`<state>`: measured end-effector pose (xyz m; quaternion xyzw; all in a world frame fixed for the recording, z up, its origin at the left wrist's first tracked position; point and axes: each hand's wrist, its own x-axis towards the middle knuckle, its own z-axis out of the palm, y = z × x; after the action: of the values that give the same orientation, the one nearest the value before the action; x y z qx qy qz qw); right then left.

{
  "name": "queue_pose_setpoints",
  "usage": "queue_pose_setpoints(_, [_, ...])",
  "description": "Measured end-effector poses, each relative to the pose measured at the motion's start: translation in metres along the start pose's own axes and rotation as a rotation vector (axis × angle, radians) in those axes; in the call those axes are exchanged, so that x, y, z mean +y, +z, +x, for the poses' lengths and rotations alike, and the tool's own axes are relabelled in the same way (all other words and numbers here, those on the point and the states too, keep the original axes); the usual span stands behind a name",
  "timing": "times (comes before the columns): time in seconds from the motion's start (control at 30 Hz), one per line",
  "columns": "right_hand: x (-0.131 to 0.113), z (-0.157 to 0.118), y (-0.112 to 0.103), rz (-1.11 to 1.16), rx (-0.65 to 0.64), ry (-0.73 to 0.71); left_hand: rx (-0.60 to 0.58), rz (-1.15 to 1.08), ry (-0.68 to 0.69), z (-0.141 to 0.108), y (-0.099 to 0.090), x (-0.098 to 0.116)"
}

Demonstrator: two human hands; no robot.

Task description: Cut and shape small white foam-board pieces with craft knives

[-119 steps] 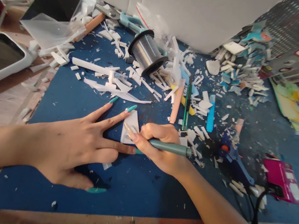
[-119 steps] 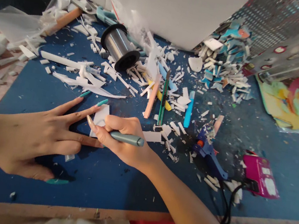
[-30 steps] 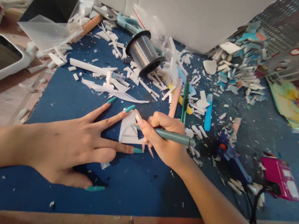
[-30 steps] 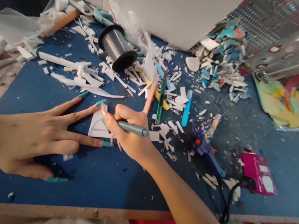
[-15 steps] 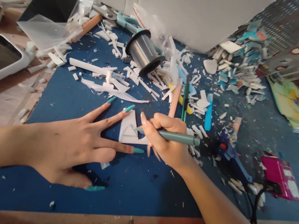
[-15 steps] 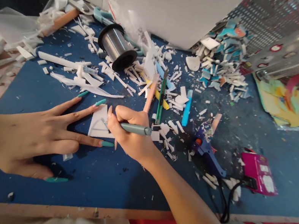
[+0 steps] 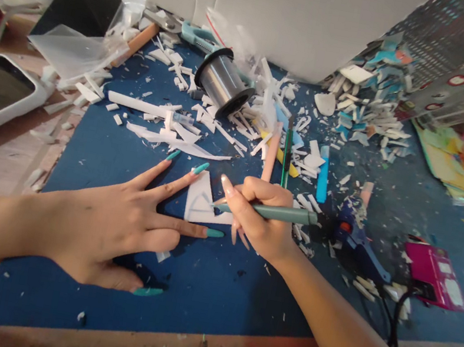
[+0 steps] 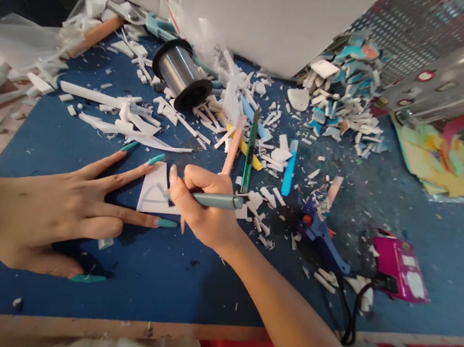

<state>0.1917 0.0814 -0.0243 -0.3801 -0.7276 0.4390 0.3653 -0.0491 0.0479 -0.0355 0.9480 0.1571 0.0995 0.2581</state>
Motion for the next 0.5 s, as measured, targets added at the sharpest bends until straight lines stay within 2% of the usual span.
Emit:
queue_pose_setpoints(0.3, [0.0050, -0.0015, 0.0036, -0.004, -0.025, 0.025, 0.007, 0.027, 0.007, -0.0005, 0.0011, 0.0004])
queue_pose_setpoints(0.5, [0.0032, 0.0002, 0.0037, -0.037, -0.037, -0.012, 0.006, 0.016, 0.007, 0.0005, 0.0001, 0.0003])
